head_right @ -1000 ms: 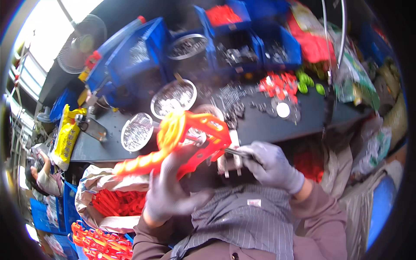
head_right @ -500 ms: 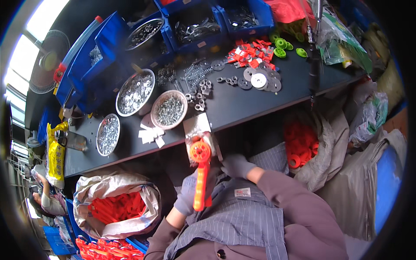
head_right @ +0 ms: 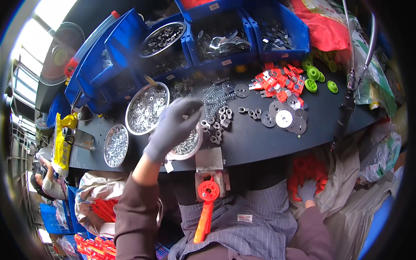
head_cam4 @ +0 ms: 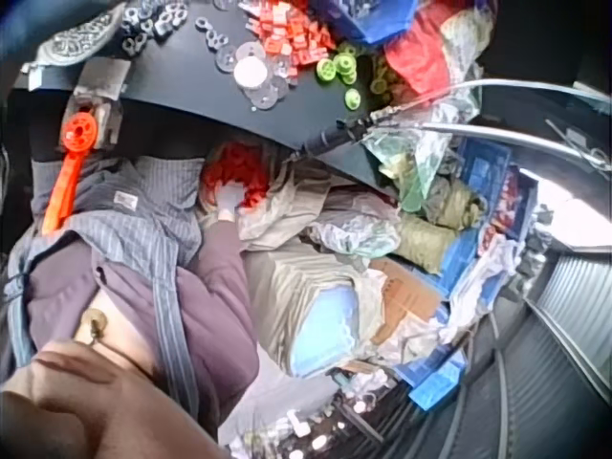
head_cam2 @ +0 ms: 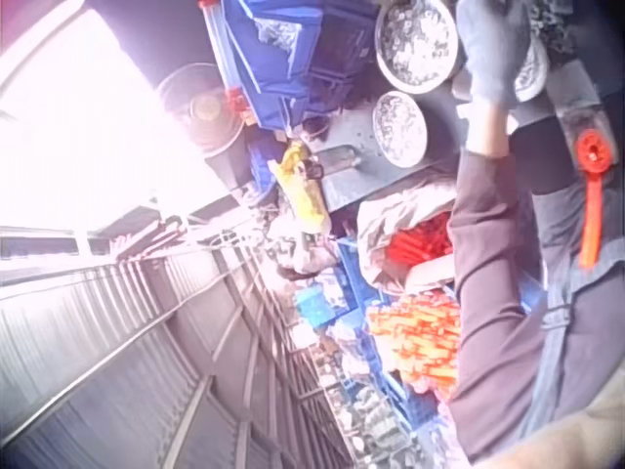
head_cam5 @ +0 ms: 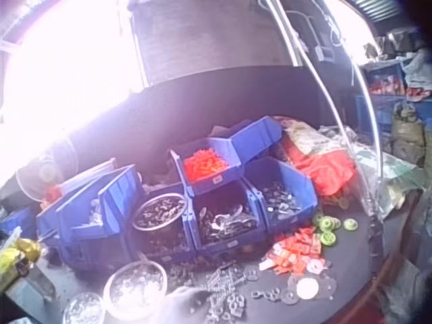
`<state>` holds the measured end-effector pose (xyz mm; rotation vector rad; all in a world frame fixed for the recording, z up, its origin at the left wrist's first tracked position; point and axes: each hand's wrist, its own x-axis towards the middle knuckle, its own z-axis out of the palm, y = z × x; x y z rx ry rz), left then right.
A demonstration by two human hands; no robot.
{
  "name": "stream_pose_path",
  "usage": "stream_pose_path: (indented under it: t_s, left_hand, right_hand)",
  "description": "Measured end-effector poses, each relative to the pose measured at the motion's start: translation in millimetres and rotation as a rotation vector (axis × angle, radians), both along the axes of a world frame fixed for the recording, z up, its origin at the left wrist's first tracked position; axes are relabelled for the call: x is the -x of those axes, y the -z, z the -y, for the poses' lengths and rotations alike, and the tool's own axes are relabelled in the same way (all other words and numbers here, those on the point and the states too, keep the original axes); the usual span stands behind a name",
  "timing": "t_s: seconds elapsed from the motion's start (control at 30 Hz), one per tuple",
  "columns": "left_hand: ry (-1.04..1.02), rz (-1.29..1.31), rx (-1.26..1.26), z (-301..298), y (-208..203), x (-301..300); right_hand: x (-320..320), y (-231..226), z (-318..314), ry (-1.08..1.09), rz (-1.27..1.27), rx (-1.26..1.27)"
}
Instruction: The person assembles a plastic trigger mechanism and attaches it to a translucent tube using an electric screwdriver, securing it with screws and washers.
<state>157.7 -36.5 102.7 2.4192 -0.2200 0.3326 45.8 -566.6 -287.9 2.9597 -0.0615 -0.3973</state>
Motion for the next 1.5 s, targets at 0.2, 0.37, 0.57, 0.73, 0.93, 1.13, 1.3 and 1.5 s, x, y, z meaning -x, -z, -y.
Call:
stream_pose_path:
  t_s: [0.2,0.37,0.57,0.73,0.93,1.13,1.3,1.5]
  left_hand:
    - [-0.228,-0.413,-0.469,2.2,27.9,-91.4]
    - [-0.224,0.018,-0.474,-10.3,29.0,-66.5]
    - [0.037,-0.265,0.662,10.6,-19.3,79.6]
    - [0.249,-0.318,0.235,18.1,-4.6,141.9]
    - [0.091,-0.102,0.061,28.9,41.2,149.5]
    - [-0.046,0.058,0.232,35.8,53.5,166.4]
    - [0.072,0.026,0.185,29.4,59.7,155.7]
    - [0.093,0.031,0.337,26.7,71.5,157.3]
  right_hand:
    - [-24.9,-28.7,-19.3,0.164,-0.238,-0.132]
    - [-8.5,-36.5,15.6,0.407,0.173,-0.363]
    - [14.9,-119.7,11.4,0.308,0.383,-0.32]
    - [-0.6,-231.0,-63.6,0.059,0.573,-0.695]
    - [-13.2,-363.7,-217.8,-0.649,0.51,-1.128]
    - [-36.4,-387.2,-300.6,-1.28,-0.004,-0.732]
    - [-98.4,-402.6,-314.3,-1.281,-0.359,-1.172]
    - [-252.3,-361.8,-370.4,-0.934,0.473,-0.606]
